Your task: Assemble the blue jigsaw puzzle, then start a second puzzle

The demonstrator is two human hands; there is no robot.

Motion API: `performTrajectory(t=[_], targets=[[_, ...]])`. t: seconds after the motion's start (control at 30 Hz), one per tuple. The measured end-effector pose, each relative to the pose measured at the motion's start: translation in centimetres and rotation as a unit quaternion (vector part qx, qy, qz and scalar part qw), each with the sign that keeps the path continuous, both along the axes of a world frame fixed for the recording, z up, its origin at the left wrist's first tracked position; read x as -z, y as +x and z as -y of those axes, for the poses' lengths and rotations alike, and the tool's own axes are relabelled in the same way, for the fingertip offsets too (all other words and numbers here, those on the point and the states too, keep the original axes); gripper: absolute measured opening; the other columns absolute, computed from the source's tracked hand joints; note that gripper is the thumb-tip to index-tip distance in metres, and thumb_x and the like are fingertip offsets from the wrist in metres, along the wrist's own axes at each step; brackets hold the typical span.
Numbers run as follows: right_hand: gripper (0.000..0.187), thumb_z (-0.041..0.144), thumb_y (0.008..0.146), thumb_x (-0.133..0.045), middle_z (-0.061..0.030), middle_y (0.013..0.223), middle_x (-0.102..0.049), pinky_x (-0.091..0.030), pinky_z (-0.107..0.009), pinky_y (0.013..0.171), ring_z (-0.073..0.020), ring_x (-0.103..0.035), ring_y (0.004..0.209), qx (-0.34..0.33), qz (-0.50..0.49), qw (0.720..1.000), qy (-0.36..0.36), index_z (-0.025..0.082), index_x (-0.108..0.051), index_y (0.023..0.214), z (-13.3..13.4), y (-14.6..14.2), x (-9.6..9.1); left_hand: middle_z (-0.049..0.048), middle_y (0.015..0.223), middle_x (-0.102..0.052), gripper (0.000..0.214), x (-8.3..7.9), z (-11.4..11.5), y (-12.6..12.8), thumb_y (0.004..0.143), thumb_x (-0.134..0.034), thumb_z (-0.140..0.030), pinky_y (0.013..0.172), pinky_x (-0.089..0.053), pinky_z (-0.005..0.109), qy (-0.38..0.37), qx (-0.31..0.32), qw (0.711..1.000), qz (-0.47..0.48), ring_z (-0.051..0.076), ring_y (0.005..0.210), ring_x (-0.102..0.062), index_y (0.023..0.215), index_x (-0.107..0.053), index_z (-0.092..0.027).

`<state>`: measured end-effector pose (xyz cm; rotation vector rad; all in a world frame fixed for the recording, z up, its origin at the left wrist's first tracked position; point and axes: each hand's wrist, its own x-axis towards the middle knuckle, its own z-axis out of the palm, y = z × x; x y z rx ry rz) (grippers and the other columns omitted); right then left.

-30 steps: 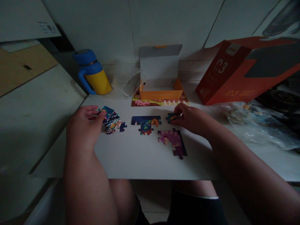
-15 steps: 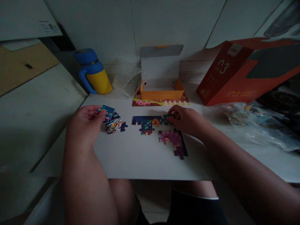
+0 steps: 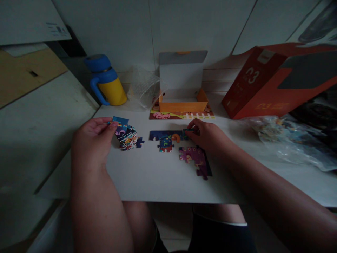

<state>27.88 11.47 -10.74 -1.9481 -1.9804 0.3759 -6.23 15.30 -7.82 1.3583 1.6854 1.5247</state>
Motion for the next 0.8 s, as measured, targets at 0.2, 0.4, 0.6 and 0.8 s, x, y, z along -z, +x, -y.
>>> performTrajectory(t=[0.2, 0.4, 0.6, 0.8], targets=[[0.023, 0.043, 0.098, -0.064, -0.004, 0.087, -0.076, -0.043, -0.033, 0.066, -0.0222, -0.067, 0.076, 0.001, -0.014, 1.0, 0.01, 0.025, -0.07, 0.112, 0.1, 0.2, -0.1, 0.0071, 0.098, -0.084, 0.025, -0.7, 0.5, 0.6, 0.083, -0.081, -0.016, 0.073, -0.058, 0.025, -0.003, -0.002, 1.0, 0.03, 0.016, 0.077, -0.074, 0.108, -0.077, -0.012], [0.015, 0.037, 0.096, -0.066, -0.004, 0.087, -0.076, -0.044, -0.032, 0.064, -0.0191, -0.064, 0.07, 0.007, -0.077, 0.996, 0.034, 0.024, -0.073, 0.102, 0.2, 0.4, -0.4, 0.0033, 0.09, -0.082, 0.024, -0.7, 0.6, 0.4, 0.085, -0.081, -0.018, 0.064, -0.053, 0.022, 0.022, 0.01, 0.999, 0.027, 0.013, 0.07, -0.07, 0.108, -0.077, -0.013], [0.032, 0.053, 0.095, -0.076, -0.0036, 0.09, -0.074, -0.046, -0.029, 0.061, -0.0165, -0.062, 0.072, -0.07, -0.35, 0.934, 0.033, 0.023, -0.071, 0.105, 0.7, 0.1, -0.6, 0.0003, 0.083, -0.079, 0.027, -1.6, 1.8, 1.9, 0.084, -0.082, -0.018, 0.062, -0.056, 0.022, 0.024, 0.106, 0.991, 0.083, 0.012, 0.065, -0.069, 0.109, -0.075, -0.017], [0.042, 0.05, 0.081, -0.094, -0.0011, 0.089, -0.071, -0.051, -0.026, 0.063, -0.0137, -0.063, 0.074, -0.12, -0.519, 0.846, 0.03, 0.023, -0.07, 0.102, 2.0, -1.2, -2.3, 0.0053, 0.095, -0.081, 0.017, -1.3, 4.0, 6.9, 0.093, -0.076, -0.031, 0.073, -0.062, 0.029, -0.032, 0.289, 0.956, 0.022, 0.019, 0.078, -0.077, 0.107, -0.078, -0.021]])
